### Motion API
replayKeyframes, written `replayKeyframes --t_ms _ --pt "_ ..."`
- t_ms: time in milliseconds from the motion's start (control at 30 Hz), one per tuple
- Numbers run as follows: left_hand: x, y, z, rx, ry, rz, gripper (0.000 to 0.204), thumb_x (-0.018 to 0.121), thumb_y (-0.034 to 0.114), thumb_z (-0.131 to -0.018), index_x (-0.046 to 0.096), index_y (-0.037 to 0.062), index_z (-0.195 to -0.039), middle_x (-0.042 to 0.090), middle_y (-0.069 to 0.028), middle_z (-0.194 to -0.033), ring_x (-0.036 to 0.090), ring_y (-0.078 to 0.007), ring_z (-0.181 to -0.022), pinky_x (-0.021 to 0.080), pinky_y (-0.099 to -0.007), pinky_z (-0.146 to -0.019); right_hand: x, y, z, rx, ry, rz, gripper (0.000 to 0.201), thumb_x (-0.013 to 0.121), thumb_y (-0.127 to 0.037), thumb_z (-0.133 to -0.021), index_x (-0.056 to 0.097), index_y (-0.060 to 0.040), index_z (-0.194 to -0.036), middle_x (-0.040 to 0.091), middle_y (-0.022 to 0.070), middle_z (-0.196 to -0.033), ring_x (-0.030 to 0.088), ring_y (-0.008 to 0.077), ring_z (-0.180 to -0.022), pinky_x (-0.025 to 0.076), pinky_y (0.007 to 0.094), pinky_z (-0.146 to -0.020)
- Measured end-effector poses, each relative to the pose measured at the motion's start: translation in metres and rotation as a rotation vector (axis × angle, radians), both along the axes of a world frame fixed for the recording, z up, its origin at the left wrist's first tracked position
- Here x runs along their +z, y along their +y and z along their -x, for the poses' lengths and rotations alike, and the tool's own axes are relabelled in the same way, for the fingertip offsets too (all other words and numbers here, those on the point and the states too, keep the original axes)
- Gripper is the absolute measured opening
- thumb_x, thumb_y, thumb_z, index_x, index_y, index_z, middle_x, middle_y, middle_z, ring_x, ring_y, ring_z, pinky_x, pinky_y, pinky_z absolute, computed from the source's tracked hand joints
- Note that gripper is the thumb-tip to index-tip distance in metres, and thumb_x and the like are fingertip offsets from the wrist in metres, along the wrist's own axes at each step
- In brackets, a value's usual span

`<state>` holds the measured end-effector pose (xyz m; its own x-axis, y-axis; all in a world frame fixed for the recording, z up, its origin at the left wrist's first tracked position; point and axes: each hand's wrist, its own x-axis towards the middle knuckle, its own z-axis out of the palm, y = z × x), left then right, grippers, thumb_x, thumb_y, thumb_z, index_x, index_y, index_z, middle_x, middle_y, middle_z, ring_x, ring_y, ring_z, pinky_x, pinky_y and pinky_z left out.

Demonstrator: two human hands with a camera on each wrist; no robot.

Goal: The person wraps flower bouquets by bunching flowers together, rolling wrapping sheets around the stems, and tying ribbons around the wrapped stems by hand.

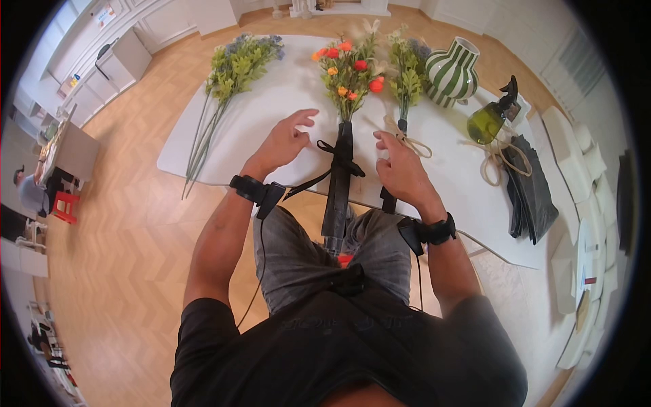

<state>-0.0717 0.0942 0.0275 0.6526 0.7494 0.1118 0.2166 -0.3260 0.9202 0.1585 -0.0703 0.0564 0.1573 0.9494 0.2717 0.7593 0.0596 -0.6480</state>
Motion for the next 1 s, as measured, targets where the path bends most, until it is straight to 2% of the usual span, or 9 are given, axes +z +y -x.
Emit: replayKeyframes --t_ms 133,200,233,300,367,600,833,933,1000 --pt "0.000 -0.007 -0.007 -0.166 0.075 0.195 0.045 0.058 0.004 -0.086 0.057 0.0078 -0.130 0.061 -0.0103 -0.110 0.060 -0.0133 -0.082 0.050 -0.0286 -0.077 -0.001 0.005 0.002 0.098 0.058 0.155 0.034 0.057 -0.017 -0.086 0.060 0.0014 -0.114 0.068 0.0221 -0.093 0.064 0.0406 -0.089 0.050 0.0453 -0.082" --pt "-0.003 -0.010 -0.013 -0.158 0.205 -0.286 0.032 0.059 0.006 -0.085 0.064 0.0050 -0.117 0.065 -0.0112 -0.101 0.062 -0.0184 -0.081 0.050 -0.0305 -0.076 0.003 0.007 0.012 0.114 0.084 0.246 0.032 0.059 -0.021 -0.087 0.063 0.0014 -0.110 0.069 0.0213 -0.088 0.065 0.0400 -0.085 0.051 0.0452 -0.080" --pt "-0.004 -0.011 -0.015 -0.159 0.205 -0.286 0.032 0.059 0.006 -0.085 0.064 0.0050 -0.117 0.065 -0.0112 -0.101 0.062 -0.0184 -0.081 0.050 -0.0305 -0.076 0.005 0.008 0.016 0.136 0.040 0.282 0.029 0.060 -0.023 -0.087 0.064 0.0014 -0.102 0.068 0.0210 -0.083 0.065 0.0401 -0.082 0.051 0.0461 -0.078" --pt "-0.003 -0.013 -0.019 -0.118 0.225 -0.515 0.020 0.060 0.009 -0.084 0.067 0.0028 -0.101 0.066 -0.0135 -0.092 0.063 -0.0255 -0.080 0.050 -0.0340 -0.075 0.005 0.010 0.020 0.152 -0.005 0.314 0.029 0.061 -0.026 -0.088 0.065 0.0014 -0.094 0.068 0.0207 -0.078 0.065 0.0402 -0.079 0.050 0.0469 -0.076" --pt "-0.001 -0.016 -0.019 -0.087 0.210 -0.527 0.017 0.059 0.009 -0.083 0.067 0.0026 -0.097 0.066 -0.0145 -0.091 0.063 -0.0283 -0.080 0.050 -0.0356 -0.075 0.000 0.009 0.023 0.135 -0.144 0.210 0.028 0.059 -0.026 -0.088 0.064 0.0015 -0.084 0.067 0.0225 -0.080 0.065 0.0411 -0.080 0.050 0.0490 -0.075" --pt "-0.012 -0.010 -0.024 0.023 0.186 -0.644 0.014 0.057 0.008 -0.081 0.067 0.0014 -0.089 0.066 -0.0157 -0.086 0.063 -0.0337 -0.078 0.050 -0.0403 -0.072 0.000 0.011 0.025 0.119 -0.195 0.147 0.025 0.056 -0.023 -0.089 0.062 0.0006 -0.082 0.066 0.0220 -0.077 0.064 0.0426 -0.078 0.049 0.0515 -0.074" --pt "-0.017 -0.003 -0.022 0.004 0.189 -0.590 0.015 0.057 0.006 -0.081 0.067 0.0017 -0.091 0.066 -0.0149 -0.085 0.064 -0.0315 -0.079 0.051 -0.0375 -0.073 -0.011 0.001 0.025 0.090 -0.137 0.170 0.024 0.057 -0.023 -0.089 0.062 0.0006 -0.085 0.066 0.0228 -0.077 0.064 0.0431 -0.077 0.049 0.0520 -0.073" --pt "-0.009 0.004 -0.021 -0.045 0.169 -0.433 0.018 0.057 0.012 -0.084 0.066 -0.0019 -0.091 0.067 -0.0169 -0.089 0.067 -0.0298 -0.080 0.053 -0.0375 -0.075 -0.001 -0.008 0.027 0.037 -0.033 0.190 0.026 0.059 -0.025 -0.089 0.062 0.0008 -0.088 0.066 0.0233 -0.077 0.064 0.0432 -0.078 0.050 0.0513 -0.074" --pt "0.003 0.000 -0.032 0.017 0.086 0.001 0.025 0.064 0.020 -0.089 0.067 -0.0053 -0.086 0.065 -0.0098 -0.076 0.064 -0.0162 -0.065 0.051 -0.0297 -0.062 0.002 -0.011 0.029 0.005 0.023 0.182 0.027 0.059 -0.026 -0.089 0.063 0.0009 -0.089 0.066 0.0235 -0.077 0.064 0.0433 -0.078 0.050 0.0509 -0.074"
